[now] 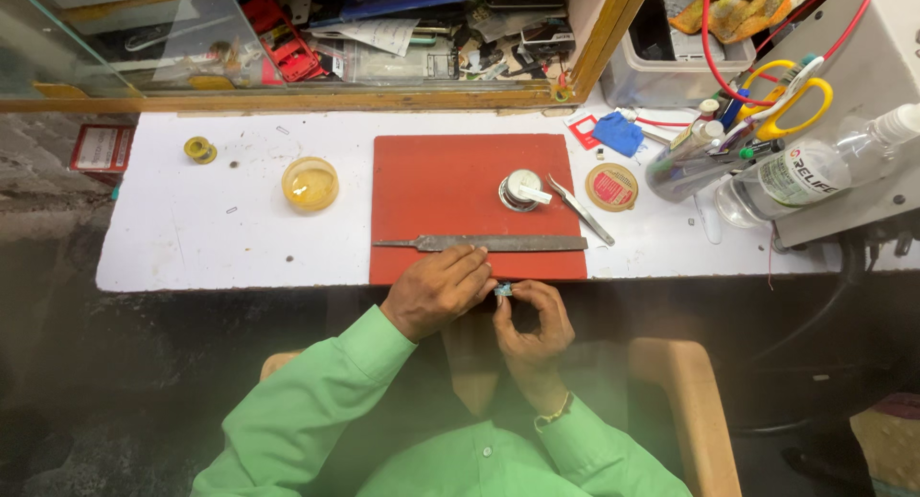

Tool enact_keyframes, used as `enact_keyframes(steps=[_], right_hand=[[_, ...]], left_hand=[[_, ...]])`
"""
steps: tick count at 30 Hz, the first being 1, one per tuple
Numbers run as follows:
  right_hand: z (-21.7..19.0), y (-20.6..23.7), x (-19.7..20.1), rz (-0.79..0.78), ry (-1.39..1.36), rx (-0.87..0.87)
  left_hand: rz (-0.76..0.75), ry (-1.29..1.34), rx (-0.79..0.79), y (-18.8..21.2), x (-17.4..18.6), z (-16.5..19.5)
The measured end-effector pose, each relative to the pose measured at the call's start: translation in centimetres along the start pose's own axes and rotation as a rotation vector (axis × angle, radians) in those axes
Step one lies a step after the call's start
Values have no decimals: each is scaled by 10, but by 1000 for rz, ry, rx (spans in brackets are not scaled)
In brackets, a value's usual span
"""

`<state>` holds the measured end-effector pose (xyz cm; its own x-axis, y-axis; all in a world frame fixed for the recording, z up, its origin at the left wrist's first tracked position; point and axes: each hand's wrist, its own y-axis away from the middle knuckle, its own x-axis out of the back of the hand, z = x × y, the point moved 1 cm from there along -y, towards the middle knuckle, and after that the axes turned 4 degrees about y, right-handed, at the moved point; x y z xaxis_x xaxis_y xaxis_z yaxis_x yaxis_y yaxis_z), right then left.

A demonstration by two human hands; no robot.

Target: The person uses tweezers to apply a small amount of paste to a circuit board component on a red mat. They then adjust a soldering station and continue to manipulate the component with tweezers.

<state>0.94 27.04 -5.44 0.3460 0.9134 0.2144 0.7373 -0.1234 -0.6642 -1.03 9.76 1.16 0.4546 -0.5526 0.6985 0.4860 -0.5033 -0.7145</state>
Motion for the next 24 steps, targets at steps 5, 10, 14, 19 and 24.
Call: enact_keyframes(steps=[5, 10, 14, 19, 24], right_hand=[[-1, 4, 2, 8, -28, 11], [1, 12, 7, -4, -120, -67], [7, 17, 14, -10, -236, -120], [18, 16, 38, 37, -227, -139], [28, 4, 84, 84, -146, -178]], left_hand=[[-13, 79, 77, 7, 3, 3], [3, 130, 146, 11, 10, 13], [120, 154, 211, 27, 15, 34], [195, 256, 459, 63, 11, 60], [220, 266, 689, 89, 12, 63]])
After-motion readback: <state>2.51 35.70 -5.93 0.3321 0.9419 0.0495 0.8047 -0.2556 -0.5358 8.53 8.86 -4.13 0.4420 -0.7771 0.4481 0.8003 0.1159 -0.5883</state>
